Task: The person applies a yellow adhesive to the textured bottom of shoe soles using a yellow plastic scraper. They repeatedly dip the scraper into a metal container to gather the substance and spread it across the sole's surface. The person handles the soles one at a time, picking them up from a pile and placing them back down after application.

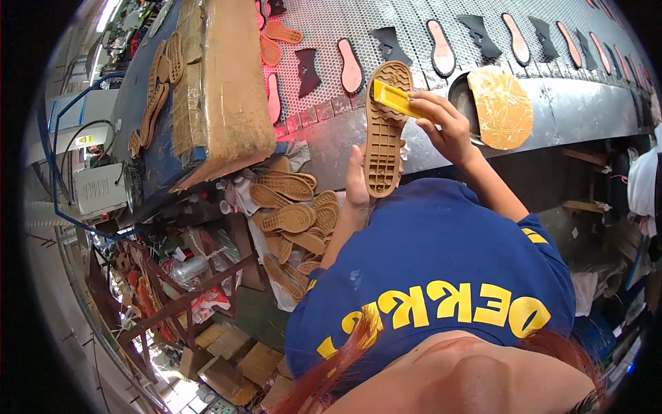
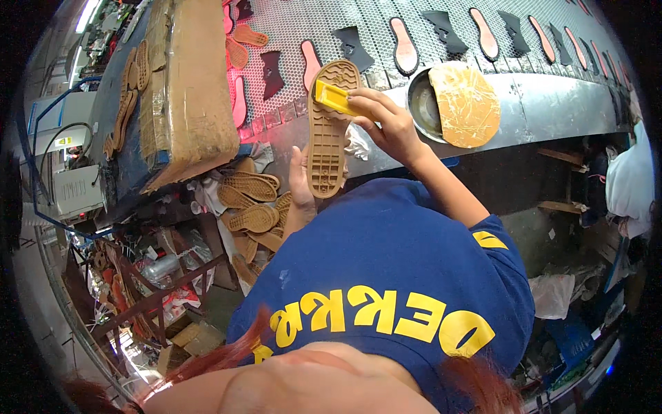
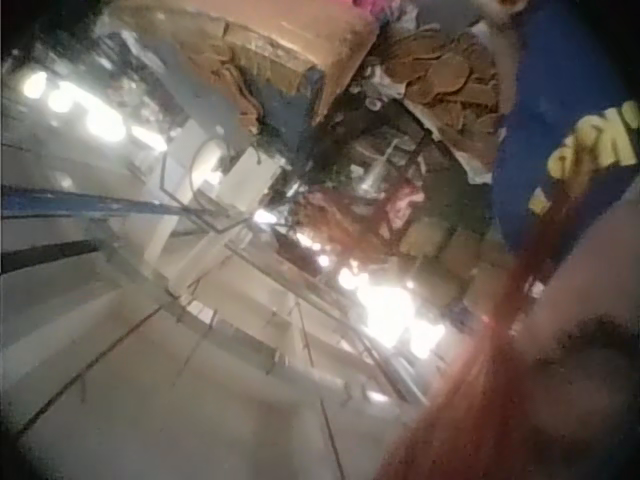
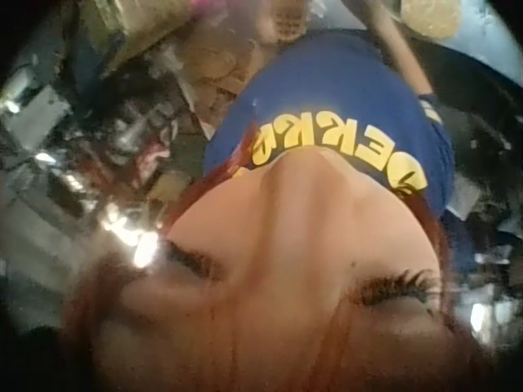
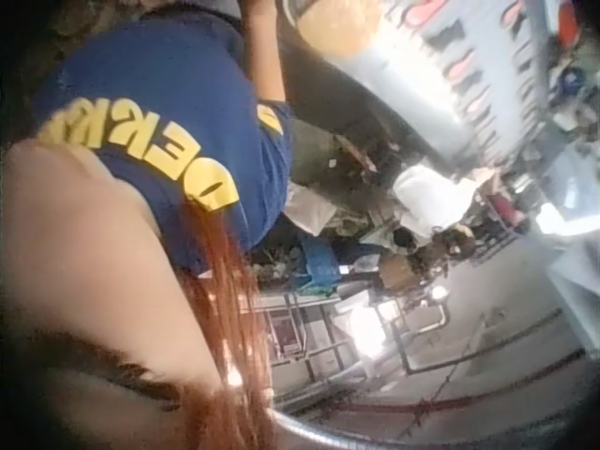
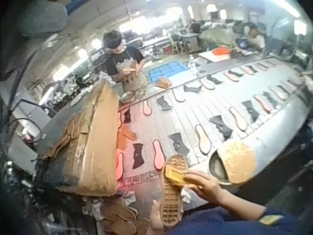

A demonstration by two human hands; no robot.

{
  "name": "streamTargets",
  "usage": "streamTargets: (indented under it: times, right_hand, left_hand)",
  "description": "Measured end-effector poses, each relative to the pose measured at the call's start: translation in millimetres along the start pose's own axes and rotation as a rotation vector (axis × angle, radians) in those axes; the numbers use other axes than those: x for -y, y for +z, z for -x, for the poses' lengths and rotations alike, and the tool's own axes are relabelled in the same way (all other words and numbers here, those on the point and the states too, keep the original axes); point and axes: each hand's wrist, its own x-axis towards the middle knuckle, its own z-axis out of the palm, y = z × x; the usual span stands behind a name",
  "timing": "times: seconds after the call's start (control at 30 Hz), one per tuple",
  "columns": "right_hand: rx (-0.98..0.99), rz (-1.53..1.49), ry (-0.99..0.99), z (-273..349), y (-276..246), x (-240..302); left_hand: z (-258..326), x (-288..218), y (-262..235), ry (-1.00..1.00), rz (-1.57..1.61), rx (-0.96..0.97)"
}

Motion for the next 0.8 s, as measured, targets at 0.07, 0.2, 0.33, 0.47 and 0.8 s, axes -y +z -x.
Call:
streamTargets:
  times: [0.07,0.2,0.33,0.47,0.8]
  right_hand:
    - [0.07,-0.012,-0.008,-0.6,-3.3,3.6]
    - [0.164,-0.05,-0.028,-0.2,-7.4,10.3]
    - [0.215,-0.075,-0.066,5.5,-7.4,15.2]
    - [0.274,-0.082,-0.137,19.4,-3.3,22.5]
    - [0.168,-0.089,-0.129,20.9,2.5,34.4]
  left_hand:
    - [-0.1,-3.1,-0.9,-0.016,0.016,-0.01]
    - [-0.9,-5.9,-3.4,-0.012,0.08,0.019]
    - [-1.6,-4.7,-8.0,-0.034,0.147,-0.022]
    - [-3.6,-3.8,-15.3,-0.051,0.245,-0.049]
    - [-9.0,-7.5,-9.0,-0.058,0.283,-0.177]
